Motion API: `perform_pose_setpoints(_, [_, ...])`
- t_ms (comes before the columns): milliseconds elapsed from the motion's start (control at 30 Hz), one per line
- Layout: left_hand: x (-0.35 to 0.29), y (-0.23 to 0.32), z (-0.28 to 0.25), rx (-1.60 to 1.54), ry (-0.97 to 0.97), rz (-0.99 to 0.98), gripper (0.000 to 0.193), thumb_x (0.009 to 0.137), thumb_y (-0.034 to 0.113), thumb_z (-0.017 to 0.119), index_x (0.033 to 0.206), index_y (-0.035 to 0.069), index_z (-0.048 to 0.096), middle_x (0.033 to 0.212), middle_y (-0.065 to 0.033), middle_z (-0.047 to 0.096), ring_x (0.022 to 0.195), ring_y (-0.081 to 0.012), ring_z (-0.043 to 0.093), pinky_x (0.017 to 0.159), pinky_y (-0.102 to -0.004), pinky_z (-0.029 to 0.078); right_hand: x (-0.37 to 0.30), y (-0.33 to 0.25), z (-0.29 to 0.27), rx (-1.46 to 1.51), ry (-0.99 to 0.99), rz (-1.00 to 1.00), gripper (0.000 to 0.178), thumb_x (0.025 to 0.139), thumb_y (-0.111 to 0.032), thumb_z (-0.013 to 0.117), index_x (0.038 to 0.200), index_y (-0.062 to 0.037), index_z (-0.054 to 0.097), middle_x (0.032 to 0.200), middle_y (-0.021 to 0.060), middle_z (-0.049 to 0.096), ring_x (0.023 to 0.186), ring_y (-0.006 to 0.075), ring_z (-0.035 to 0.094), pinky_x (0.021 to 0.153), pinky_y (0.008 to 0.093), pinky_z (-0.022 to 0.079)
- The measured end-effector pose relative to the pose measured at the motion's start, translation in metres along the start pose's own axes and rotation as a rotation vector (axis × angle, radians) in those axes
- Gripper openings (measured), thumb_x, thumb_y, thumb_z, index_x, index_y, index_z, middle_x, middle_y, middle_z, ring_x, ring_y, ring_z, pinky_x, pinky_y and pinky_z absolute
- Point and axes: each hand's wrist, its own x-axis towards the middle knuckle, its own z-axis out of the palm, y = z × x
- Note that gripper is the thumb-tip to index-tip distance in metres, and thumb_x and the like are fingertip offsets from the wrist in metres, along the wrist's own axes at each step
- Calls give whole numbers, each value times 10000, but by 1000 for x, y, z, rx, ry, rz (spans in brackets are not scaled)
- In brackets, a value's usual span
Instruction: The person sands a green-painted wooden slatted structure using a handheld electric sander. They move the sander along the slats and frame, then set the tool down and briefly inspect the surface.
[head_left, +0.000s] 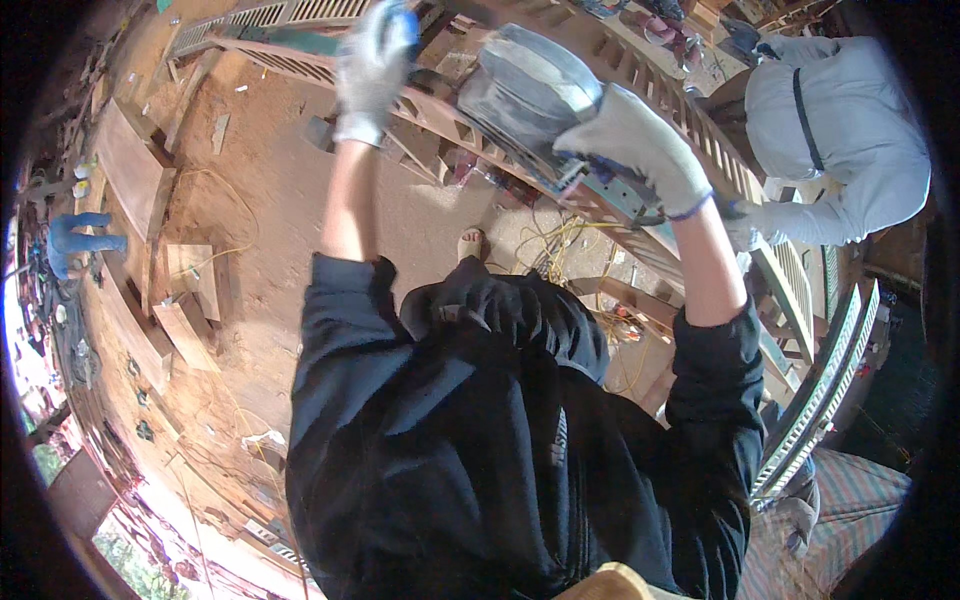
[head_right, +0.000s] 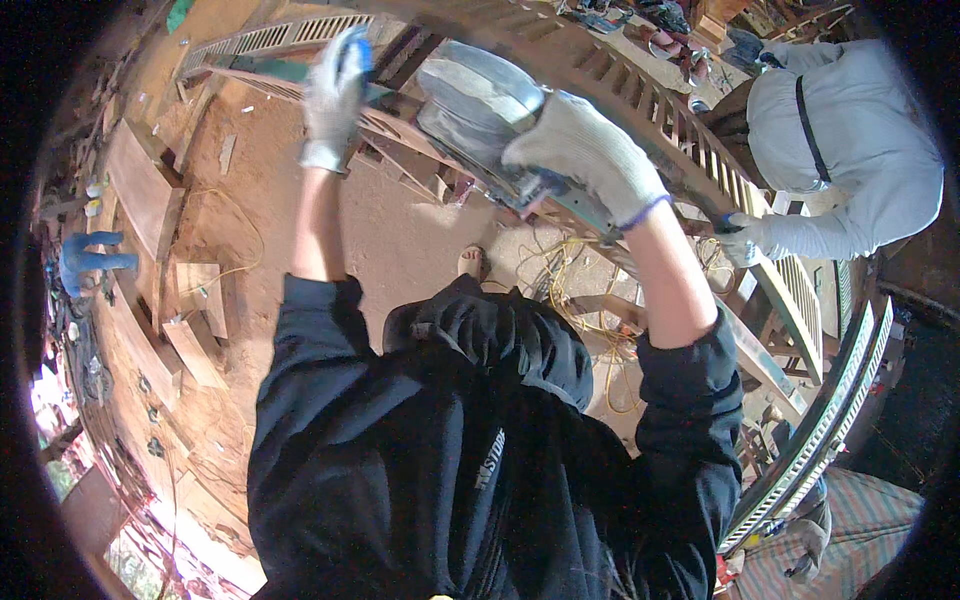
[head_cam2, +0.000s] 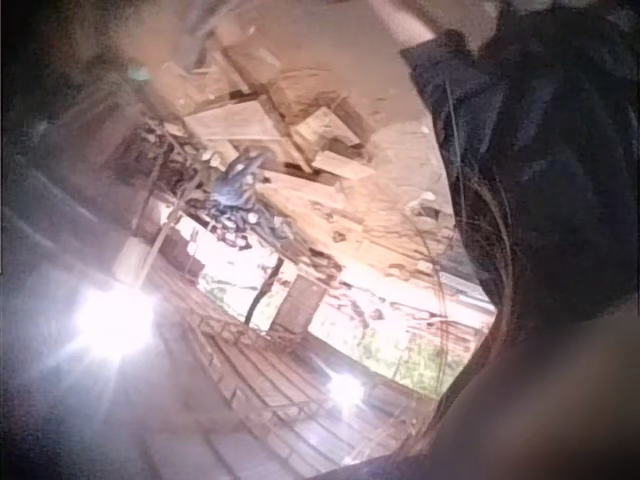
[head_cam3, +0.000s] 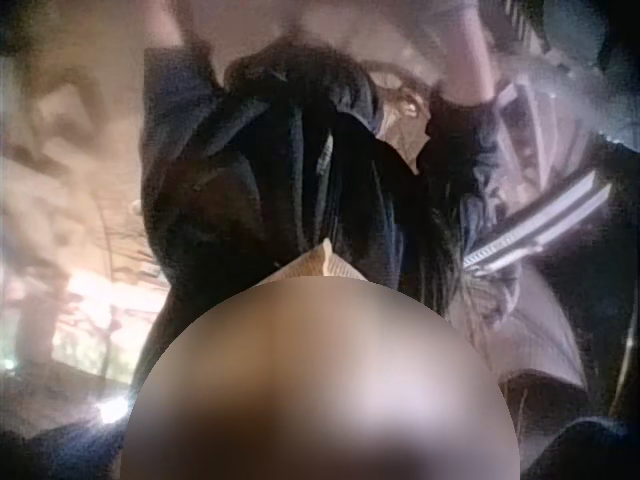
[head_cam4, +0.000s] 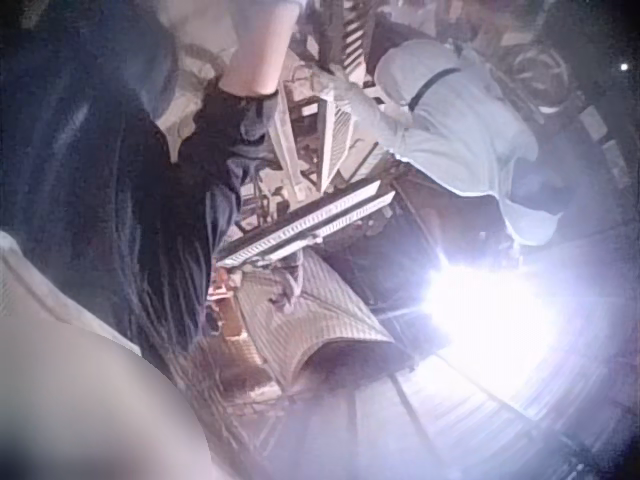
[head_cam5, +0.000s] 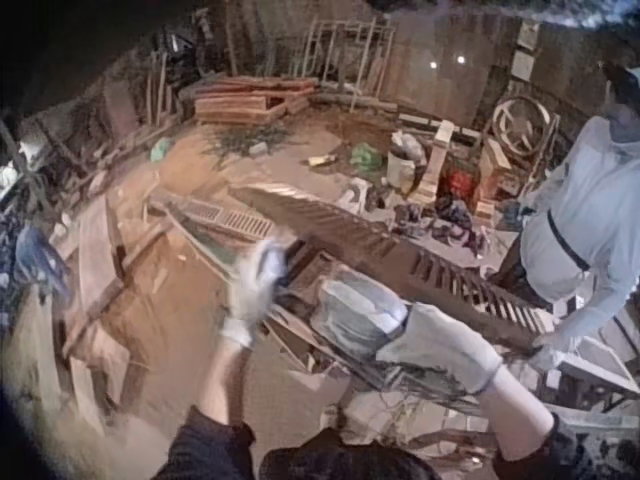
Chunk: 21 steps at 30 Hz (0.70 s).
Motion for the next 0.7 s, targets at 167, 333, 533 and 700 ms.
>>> perform_pose_setpoints(167, [30, -121, -33, 745, -292, 160, 398, 918, 469, 500, 1044, 175, 737, 1081, -68, 713, 1115, -261, 614, 1099, -533, 287, 11, -11, 7, -73, 75, 72, 557, 638, -300, 760, 991, 111, 633, 780, 245, 667, 748, 220, 682, 677, 393, 543])
perform_pose_setpoints(333, [21, -148, -19, 703, -256, 198, 306, 915, 378, 543, 937, 150, 746, 1013, -71, 721, 1032, -264, 628, 1110, -481, 279, -50, -10, 3, 39, 110, 223, 693, 628, -198, 811, 1219, 71, 568, 1066, 199, 691, 996, 236, 660, 907, 355, 503])
perform_pose_setpoints(533, [23, -142, -27, 676, -264, 155, 315, 902, 385, 546, 953, 153, 752, 1005, -65, 722, 1040, -260, 616, 1107, -459, 272, -11, -29, -2, 2, -81, 205, 649, 661, -178, 810, 1216, 62, 575, 1087, 179, 692, 1012, 210, 650, 913, 351, 499])
perform_pose_setpoints(700, [24, -142, -31, 567, -177, 235, 381, 891, 434, 523, 955, 146, 764, 1017, -60, 727, 1039, -250, 624, 1091, -465, 288, 37, -45, 8, -44, -101, -7, 638, 690, -155, 797, 1250, 45, 566, 1122, 166, 685, 1025, 175, 633, 933, 342, 487])
